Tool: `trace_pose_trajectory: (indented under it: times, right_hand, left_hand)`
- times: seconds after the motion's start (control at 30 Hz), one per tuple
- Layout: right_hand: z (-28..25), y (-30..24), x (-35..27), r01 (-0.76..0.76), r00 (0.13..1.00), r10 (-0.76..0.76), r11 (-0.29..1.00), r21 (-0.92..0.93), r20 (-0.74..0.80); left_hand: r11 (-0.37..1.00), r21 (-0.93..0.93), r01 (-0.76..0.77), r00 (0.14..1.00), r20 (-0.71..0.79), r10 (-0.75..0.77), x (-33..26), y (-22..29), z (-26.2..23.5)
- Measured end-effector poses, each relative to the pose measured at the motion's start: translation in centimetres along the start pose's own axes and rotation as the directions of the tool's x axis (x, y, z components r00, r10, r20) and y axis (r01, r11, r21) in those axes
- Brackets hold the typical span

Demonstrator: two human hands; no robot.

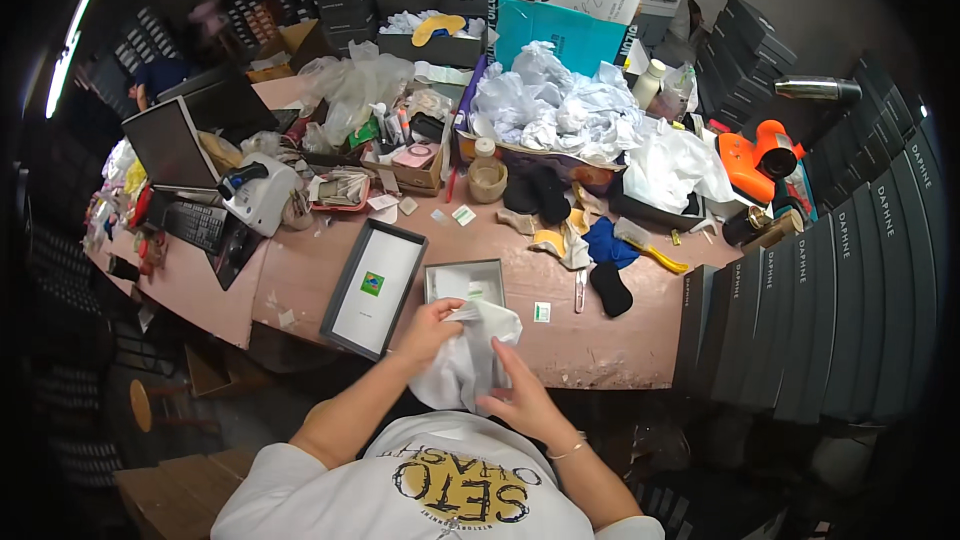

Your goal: Inspecting and packaging high-heeled shoes into boxes with protective tissue paper and foam inserts.

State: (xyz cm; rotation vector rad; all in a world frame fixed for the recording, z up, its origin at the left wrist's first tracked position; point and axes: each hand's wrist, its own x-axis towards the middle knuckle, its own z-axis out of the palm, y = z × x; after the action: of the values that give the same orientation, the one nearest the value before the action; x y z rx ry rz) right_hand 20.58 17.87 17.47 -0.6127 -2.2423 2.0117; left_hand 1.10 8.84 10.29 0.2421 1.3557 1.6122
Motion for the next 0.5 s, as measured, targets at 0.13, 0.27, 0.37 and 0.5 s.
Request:
trace_pose_trajectory:
  times: [0.13,0.27,0.37,0.5]
  right_hand:
    - [2.4,1.5,4.9,0.131,0.986,-0.166,0.715,-0.687,0.015]
    - [1.4,3.1,3.2,0.152,0.966,-0.254,0.710,-0.687,-0.049]
    - [1.3,6.7,2.9,0.177,0.950,-0.310,0.629,-0.757,-0.035]
    - [0.5,2.3,5.2,0.181,0.916,-0.394,0.586,-0.790,-0.083]
  left_hand:
    - [0.900,-0.426,0.088,0.979,-0.130,-0.157,2.3,-4.1,-1.1]
    - [0.871,-0.450,0.198,0.976,0.007,-0.218,3.1,-3.4,-3.3]
    - [0.815,-0.498,0.297,0.953,0.108,-0.282,3.6,-4.0,-3.0]
    - [0.839,-0.491,0.233,0.960,-0.021,-0.279,4.2,-2.0,-1.0]
